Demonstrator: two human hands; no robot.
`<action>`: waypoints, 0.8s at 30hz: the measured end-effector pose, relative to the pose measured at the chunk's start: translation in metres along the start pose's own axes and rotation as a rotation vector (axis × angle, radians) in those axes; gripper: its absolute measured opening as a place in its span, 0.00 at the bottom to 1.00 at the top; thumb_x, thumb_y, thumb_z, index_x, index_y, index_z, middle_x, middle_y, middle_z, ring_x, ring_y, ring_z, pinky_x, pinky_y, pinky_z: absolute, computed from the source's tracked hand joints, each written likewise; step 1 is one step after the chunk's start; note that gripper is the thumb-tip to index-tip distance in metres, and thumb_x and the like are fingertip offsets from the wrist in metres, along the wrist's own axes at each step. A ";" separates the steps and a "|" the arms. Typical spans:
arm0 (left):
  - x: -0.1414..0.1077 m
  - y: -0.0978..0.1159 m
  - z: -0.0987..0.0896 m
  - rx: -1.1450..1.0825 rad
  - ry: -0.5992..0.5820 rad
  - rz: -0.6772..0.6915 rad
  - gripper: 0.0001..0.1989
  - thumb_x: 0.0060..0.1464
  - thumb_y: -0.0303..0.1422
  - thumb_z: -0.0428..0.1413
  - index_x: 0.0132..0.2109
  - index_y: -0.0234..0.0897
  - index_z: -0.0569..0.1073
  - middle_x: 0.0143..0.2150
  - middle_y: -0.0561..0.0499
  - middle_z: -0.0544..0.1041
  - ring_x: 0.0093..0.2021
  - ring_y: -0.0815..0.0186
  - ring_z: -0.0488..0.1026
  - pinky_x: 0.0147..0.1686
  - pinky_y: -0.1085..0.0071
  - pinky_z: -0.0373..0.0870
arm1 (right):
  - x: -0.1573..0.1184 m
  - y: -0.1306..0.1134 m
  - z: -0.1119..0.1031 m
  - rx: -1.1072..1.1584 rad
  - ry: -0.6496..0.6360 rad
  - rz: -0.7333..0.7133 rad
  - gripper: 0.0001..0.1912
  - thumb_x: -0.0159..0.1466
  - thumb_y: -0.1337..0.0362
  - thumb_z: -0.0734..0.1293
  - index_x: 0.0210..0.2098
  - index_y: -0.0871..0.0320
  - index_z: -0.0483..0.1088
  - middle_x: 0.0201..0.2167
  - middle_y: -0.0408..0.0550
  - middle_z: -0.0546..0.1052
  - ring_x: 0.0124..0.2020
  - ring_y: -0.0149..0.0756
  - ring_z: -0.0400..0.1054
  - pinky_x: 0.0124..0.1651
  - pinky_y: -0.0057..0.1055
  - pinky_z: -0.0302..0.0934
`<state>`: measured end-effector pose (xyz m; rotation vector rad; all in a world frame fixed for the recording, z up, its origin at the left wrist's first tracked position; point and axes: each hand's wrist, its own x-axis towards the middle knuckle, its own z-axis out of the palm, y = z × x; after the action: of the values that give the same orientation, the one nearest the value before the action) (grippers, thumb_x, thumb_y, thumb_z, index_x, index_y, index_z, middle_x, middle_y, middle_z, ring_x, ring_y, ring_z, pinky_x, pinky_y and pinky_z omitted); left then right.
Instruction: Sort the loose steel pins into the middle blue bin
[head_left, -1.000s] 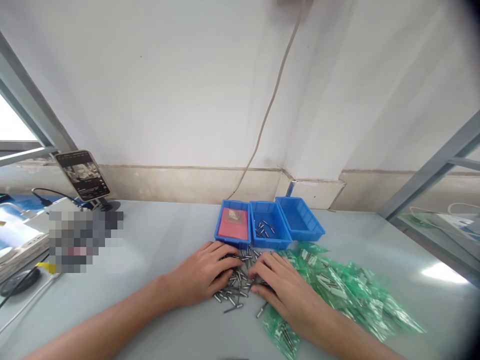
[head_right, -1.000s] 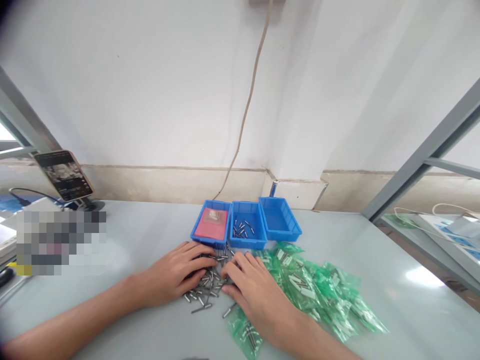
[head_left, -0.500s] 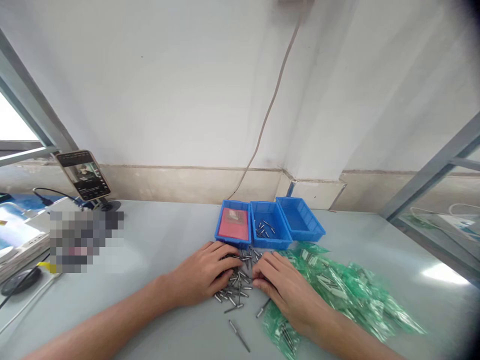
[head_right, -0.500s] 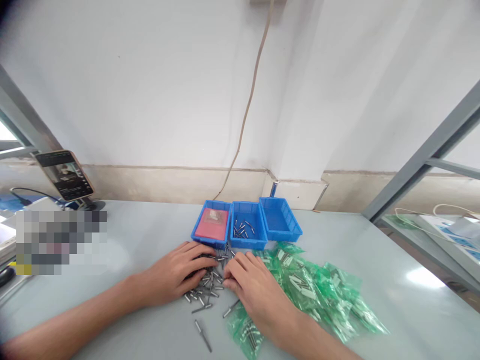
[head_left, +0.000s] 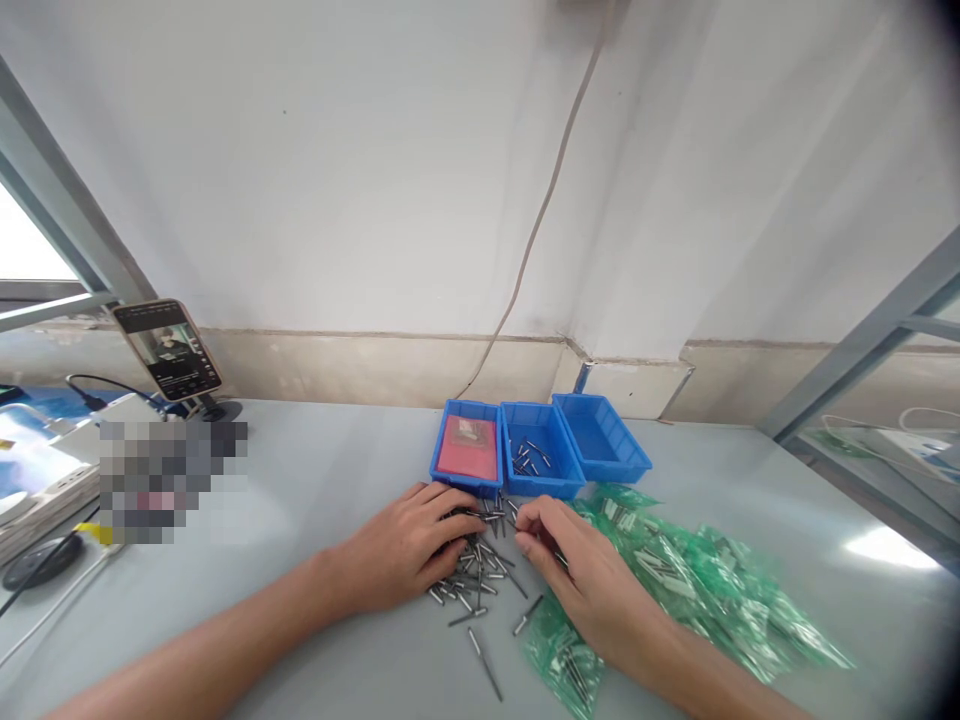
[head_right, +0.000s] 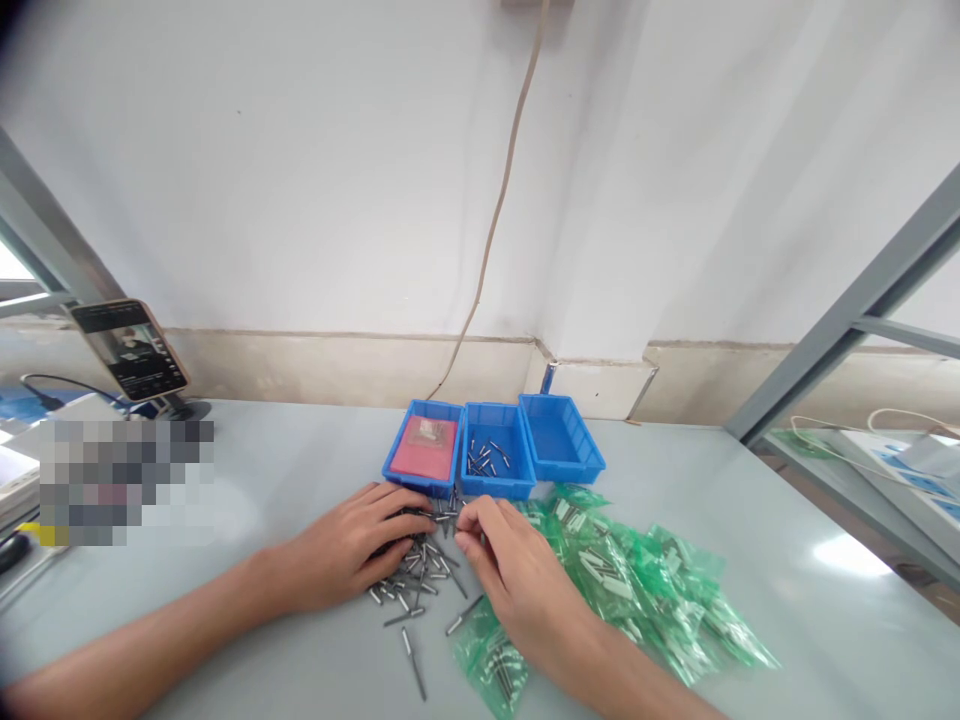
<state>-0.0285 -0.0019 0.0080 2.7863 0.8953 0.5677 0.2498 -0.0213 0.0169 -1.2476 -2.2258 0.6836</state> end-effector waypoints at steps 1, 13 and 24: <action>0.000 0.000 0.000 0.000 0.001 0.001 0.16 0.74 0.29 0.51 0.64 0.41 0.74 0.62 0.44 0.76 0.59 0.55 0.74 0.60 0.58 0.71 | 0.000 -0.001 -0.001 0.002 0.010 -0.002 0.08 0.81 0.62 0.58 0.43 0.51 0.66 0.39 0.43 0.74 0.39 0.40 0.69 0.42 0.35 0.62; 0.001 -0.001 0.001 -0.016 -0.003 -0.006 0.16 0.75 0.29 0.51 0.64 0.42 0.74 0.62 0.44 0.76 0.60 0.55 0.74 0.60 0.57 0.72 | 0.001 -0.002 -0.003 0.030 0.152 -0.039 0.09 0.80 0.61 0.59 0.44 0.50 0.68 0.39 0.45 0.73 0.39 0.40 0.69 0.40 0.34 0.63; 0.000 -0.001 0.001 -0.017 0.008 -0.003 0.16 0.74 0.29 0.52 0.64 0.42 0.74 0.62 0.45 0.76 0.60 0.56 0.74 0.60 0.58 0.72 | 0.000 0.001 -0.002 0.215 0.175 0.065 0.06 0.75 0.60 0.64 0.40 0.51 0.69 0.35 0.43 0.76 0.38 0.38 0.71 0.39 0.33 0.64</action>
<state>-0.0284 -0.0010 0.0070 2.7692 0.8919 0.5837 0.2516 -0.0207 0.0181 -1.2255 -1.9228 0.7848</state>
